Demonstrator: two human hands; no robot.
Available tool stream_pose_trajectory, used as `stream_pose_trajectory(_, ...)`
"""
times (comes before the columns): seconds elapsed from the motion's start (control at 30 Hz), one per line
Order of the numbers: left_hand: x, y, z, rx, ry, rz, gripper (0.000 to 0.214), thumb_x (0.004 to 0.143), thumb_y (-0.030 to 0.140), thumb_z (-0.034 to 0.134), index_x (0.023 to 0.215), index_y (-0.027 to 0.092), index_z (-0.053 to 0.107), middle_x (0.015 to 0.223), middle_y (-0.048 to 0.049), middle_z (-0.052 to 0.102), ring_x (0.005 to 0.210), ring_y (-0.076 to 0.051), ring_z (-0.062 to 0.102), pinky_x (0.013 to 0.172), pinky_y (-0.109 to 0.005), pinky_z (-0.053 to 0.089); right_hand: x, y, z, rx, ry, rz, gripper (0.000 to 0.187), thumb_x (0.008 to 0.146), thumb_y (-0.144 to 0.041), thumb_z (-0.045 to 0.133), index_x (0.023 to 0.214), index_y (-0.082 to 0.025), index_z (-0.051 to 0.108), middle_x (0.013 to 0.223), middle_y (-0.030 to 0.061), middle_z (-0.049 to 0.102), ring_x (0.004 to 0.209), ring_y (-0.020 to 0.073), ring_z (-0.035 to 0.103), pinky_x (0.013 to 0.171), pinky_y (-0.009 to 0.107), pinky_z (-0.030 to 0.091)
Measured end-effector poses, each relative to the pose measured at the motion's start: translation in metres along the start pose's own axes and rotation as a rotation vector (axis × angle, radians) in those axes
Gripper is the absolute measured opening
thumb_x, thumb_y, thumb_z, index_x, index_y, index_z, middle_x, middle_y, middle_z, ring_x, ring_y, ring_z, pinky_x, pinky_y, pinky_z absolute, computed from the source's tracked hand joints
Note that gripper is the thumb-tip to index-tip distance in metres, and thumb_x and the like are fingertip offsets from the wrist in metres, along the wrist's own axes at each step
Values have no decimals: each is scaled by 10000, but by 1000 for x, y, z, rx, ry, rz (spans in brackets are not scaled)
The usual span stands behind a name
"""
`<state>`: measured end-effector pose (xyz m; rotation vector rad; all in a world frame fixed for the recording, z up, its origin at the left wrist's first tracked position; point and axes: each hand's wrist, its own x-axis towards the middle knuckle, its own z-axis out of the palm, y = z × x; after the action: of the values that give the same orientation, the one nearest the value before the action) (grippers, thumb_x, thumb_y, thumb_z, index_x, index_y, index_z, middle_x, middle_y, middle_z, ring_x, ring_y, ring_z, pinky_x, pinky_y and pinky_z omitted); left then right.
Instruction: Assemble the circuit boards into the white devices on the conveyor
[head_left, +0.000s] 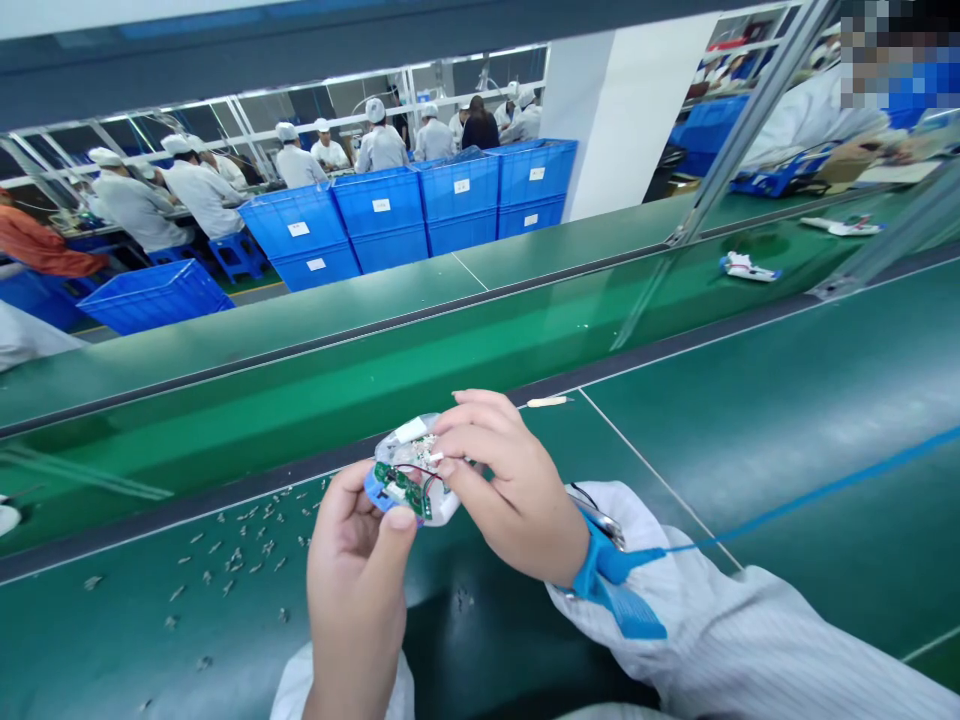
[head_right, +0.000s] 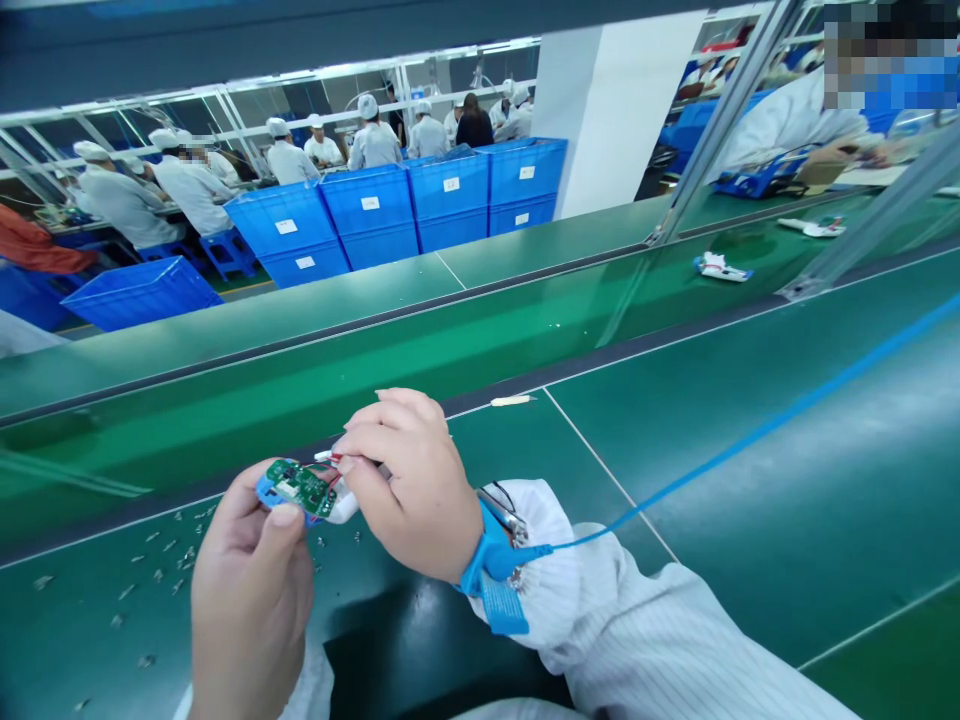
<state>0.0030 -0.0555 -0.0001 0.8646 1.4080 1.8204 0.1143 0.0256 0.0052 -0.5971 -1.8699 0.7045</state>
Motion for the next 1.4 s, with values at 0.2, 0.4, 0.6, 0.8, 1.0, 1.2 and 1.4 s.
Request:
stream_pose_trajectory(0.2, -2, -5, -1, 176, -60, 26, 283, 758, 354, 711, 987, 232, 598, 973, -26, 671, 893, -176, 623, 759, -253, 474, -8, -11, -3, -19, 86, 27, 184, 838, -89, 448, 775, -207, 574, 783, 10, 682, 956, 193, 595, 1041, 457, 322)
stream_pose_trajectory(0.4, -3, -3, -3, 204, -96, -8, 280, 771, 372, 696, 998, 243, 597, 1002, -31, 665, 914, -181, 617, 779, -265, 468, -3, -9, -9, 96, 13, 74, 166, 834, -109, 483, 735, -188, 589, 731, 6, 636, 815, 152, 544, 802, 318, 420)
stream_pose_trajectory(0.6, -6, 2, 0, 139, -85, 2, 288, 764, 381, 702, 1008, 256, 615, 972, -31, 674, 892, -189, 631, 767, -275, 479, 4, -8, -18, 119, -202, 23, 241, 829, -143, 513, 591, -171, 535, 557, -27, 540, 654, 113, 457, 771, 293, 371)
stream_pose_trajectory(0.8, -9, 1, -8, 241, -151, 50, 298, 775, 377, 691, 1038, 249, 635, 964, -36, 655, 859, -182, 610, 774, -277, 475, 5, -9, -23, 140, -283, -47, 227, 774, -67, 493, 575, -175, 502, 524, -39, 506, 613, 103, 429, 717, 265, 372)
stream_pose_trajectory(1.0, -9, 4, -10, 359, -228, 112, 270, 809, 360, 658, 1065, 277, 634, 985, -19, 651, 876, -169, 598, 744, -241, 476, 6, -10, -30, 124, -323, -49, 239, 770, -71, 458, 562, -188, 481, 518, -31, 514, 602, 110, 450, 713, 266, 399)
stream_pose_trajectory(1.2, -8, 9, -12, 430, -298, 145, 233, 832, 342, 635, 1063, 319, 612, 916, 15, 633, 814, -131, 589, 698, -194, 467, 8, -10, -32, 106, -369, -88, 246, 744, -64, 440, 534, -187, 406, 499, -41, 466, 555, 97, 400, 716, 269, 381)
stream_pose_trajectory(1.4, -5, 12, -12, 503, -354, 168, 221, 831, 316, 639, 1050, 324, 612, 882, 20, 635, 773, -123, 597, 651, -187, 467, 8, -10, -37, 70, -426, -122, 242, 752, -72, 419, 545, -197, 433, 500, -26, 479, 572, 117, 389, 667, 280, 368)
